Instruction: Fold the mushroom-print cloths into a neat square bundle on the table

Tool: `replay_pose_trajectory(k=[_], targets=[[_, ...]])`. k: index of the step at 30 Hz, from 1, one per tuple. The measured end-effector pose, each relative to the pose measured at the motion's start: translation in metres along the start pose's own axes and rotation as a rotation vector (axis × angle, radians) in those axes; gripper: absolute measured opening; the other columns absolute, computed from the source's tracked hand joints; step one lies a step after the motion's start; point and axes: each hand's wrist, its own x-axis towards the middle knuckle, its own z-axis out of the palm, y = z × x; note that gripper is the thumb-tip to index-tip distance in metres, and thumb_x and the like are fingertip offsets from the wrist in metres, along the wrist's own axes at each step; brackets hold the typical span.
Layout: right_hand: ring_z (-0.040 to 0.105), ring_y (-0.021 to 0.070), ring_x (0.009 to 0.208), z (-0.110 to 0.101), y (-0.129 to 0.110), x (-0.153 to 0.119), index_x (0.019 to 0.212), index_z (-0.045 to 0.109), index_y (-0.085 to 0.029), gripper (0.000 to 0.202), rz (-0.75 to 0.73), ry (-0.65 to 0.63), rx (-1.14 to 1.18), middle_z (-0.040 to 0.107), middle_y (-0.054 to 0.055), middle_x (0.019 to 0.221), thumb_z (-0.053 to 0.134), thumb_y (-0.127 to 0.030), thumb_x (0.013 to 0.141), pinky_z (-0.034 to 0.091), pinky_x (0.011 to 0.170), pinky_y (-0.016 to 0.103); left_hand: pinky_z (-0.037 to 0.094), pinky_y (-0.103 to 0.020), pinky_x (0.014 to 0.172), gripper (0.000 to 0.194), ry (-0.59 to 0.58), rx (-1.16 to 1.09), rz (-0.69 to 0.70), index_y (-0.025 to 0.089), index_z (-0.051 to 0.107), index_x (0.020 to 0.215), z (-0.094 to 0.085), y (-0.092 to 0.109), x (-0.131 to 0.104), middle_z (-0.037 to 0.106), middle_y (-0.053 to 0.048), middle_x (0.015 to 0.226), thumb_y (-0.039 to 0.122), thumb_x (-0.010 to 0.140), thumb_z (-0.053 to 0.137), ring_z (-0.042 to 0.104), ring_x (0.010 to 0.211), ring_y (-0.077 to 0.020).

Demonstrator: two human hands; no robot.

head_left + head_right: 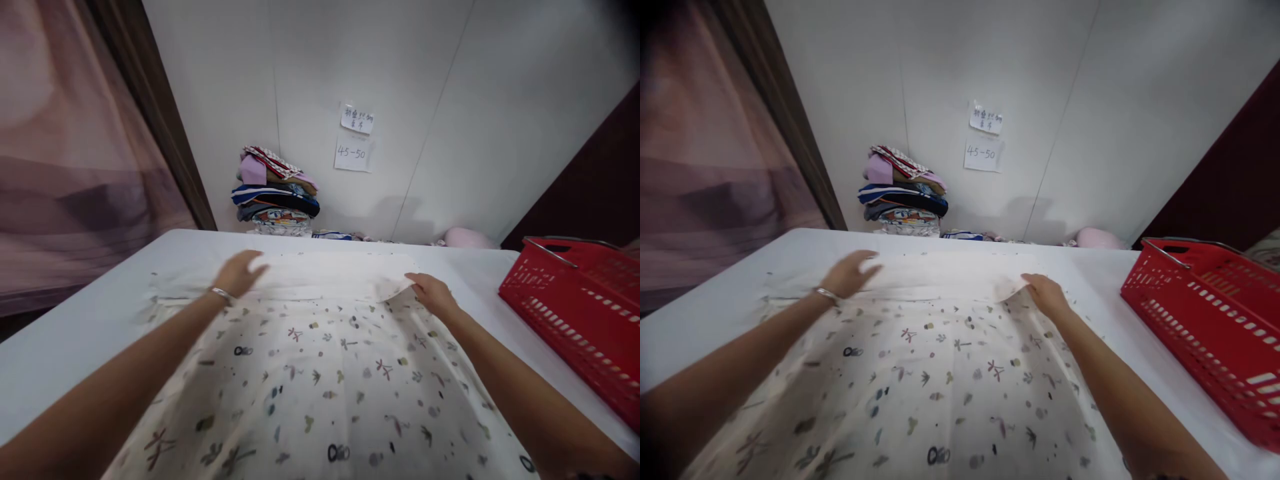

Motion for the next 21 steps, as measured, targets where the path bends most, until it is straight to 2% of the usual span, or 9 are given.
replay_pose_trajectory(k=[3, 5, 7, 9, 11, 14, 16, 19, 21], targets=[[0.060, 0.0221, 0.099, -0.026, -0.061, -0.016, 0.113, 0.061, -0.025, 0.034, -0.203, -0.192, 0.039, 0.065, 0.005, 0.113, 0.042, -0.021, 0.084, 0.045, 0.082, 0.034, 0.037, -0.045, 0.101, 0.056, -0.165, -0.100, 0.317, 0.019, 0.052, 0.122, 0.037, 0.081, -0.028, 0.056, -0.010, 0.125, 0.050, 0.076, 0.059, 0.050, 0.116, -0.0266], [0.061, 0.0199, 0.093, -0.037, -0.093, -0.031, 0.105, 0.062, -0.024, 0.028, -0.307, -0.278, 0.104, 0.067, 0.004, 0.106, 0.045, -0.020, 0.083, 0.044, 0.077, 0.029, 0.035, -0.044, 0.103, 0.065, -0.197, -0.218, 0.425, 0.020, 0.043, 0.131, 0.067, 0.139, -0.052, 0.049, -0.011, 0.134, 0.041, 0.074, 0.063, 0.044, 0.123, -0.0262], [0.061, 0.0179, 0.087, -0.045, -0.110, -0.046, 0.103, 0.060, -0.023, 0.025, -0.327, -0.322, 0.169, 0.067, 0.003, 0.100, 0.047, -0.020, 0.082, 0.041, 0.072, 0.026, 0.037, -0.040, 0.101, 0.066, -0.239, -0.329, 0.421, 0.018, 0.039, 0.134, 0.092, 0.183, -0.072, 0.049, -0.011, 0.133, 0.027, 0.072, 0.062, 0.045, 0.121, -0.0243], [0.060, 0.0163, 0.081, -0.048, -0.107, -0.059, 0.101, 0.058, -0.022, 0.023, -0.269, -0.350, 0.192, 0.067, 0.002, 0.095, 0.047, -0.018, 0.081, 0.038, 0.068, 0.024, 0.045, -0.036, 0.091, 0.055, -0.302, -0.401, 0.299, 0.019, 0.045, 0.129, 0.106, 0.207, -0.081, 0.061, -0.007, 0.117, 0.016, 0.075, 0.051, 0.057, 0.104, -0.0202], [0.058, 0.0160, 0.078, -0.050, -0.090, -0.071, 0.094, 0.058, -0.021, 0.022, -0.178, -0.375, 0.155, 0.067, 0.003, 0.090, 0.046, -0.013, 0.078, 0.037, 0.065, 0.024, 0.048, -0.032, 0.081, 0.044, -0.356, -0.414, 0.175, 0.020, 0.055, 0.118, 0.108, 0.213, -0.081, 0.068, -0.003, 0.097, 0.012, 0.076, 0.044, 0.062, 0.088, -0.0178], [0.058, 0.0168, 0.078, -0.050, -0.052, -0.087, 0.082, 0.060, -0.020, 0.021, -0.038, -0.388, 0.162, 0.066, 0.004, 0.086, 0.042, -0.011, 0.077, 0.038, 0.067, 0.026, 0.046, -0.028, 0.076, 0.033, -0.382, -0.374, 0.072, 0.021, 0.064, 0.102, 0.098, 0.202, -0.072, 0.069, -0.001, 0.084, 0.014, 0.079, 0.041, 0.062, 0.081, -0.0168], [0.059, 0.0165, 0.079, -0.046, -0.029, -0.094, 0.082, 0.061, -0.020, 0.021, 0.037, -0.394, 0.372, 0.066, 0.004, 0.085, 0.041, -0.015, 0.080, 0.041, 0.070, 0.027, 0.046, -0.026, 0.074, 0.031, -0.420, -0.328, 0.031, 0.022, 0.066, 0.097, 0.091, 0.192, -0.068, 0.069, 0.000, 0.082, 0.017, 0.080, 0.040, 0.062, 0.080, -0.0164], [0.061, 0.0162, 0.084, -0.034, -0.006, -0.094, 0.090, 0.061, -0.019, 0.022, 0.093, -0.403, 0.768, 0.067, 0.003, 0.088, 0.042, -0.026, 0.083, 0.046, 0.073, 0.028, 0.045, -0.027, 0.073, 0.029, -0.551, -0.191, 0.006, 0.023, 0.067, 0.093, 0.090, 0.187, -0.071, 0.069, -0.001, 0.085, 0.019, 0.081, 0.041, 0.062, 0.083, -0.0174], [0.061, 0.0170, 0.088, -0.020, 0.008, -0.084, 0.096, 0.061, -0.019, 0.024, 0.131, -0.346, 0.807, 0.067, 0.004, 0.094, 0.045, -0.030, 0.082, 0.047, 0.077, 0.029, 0.045, -0.031, 0.078, 0.029, -0.624, -0.054, 0.045, 0.022, 0.066, 0.096, 0.096, 0.190, -0.077, 0.067, -0.004, 0.098, 0.019, 0.078, 0.043, 0.061, 0.091, -0.0197]])
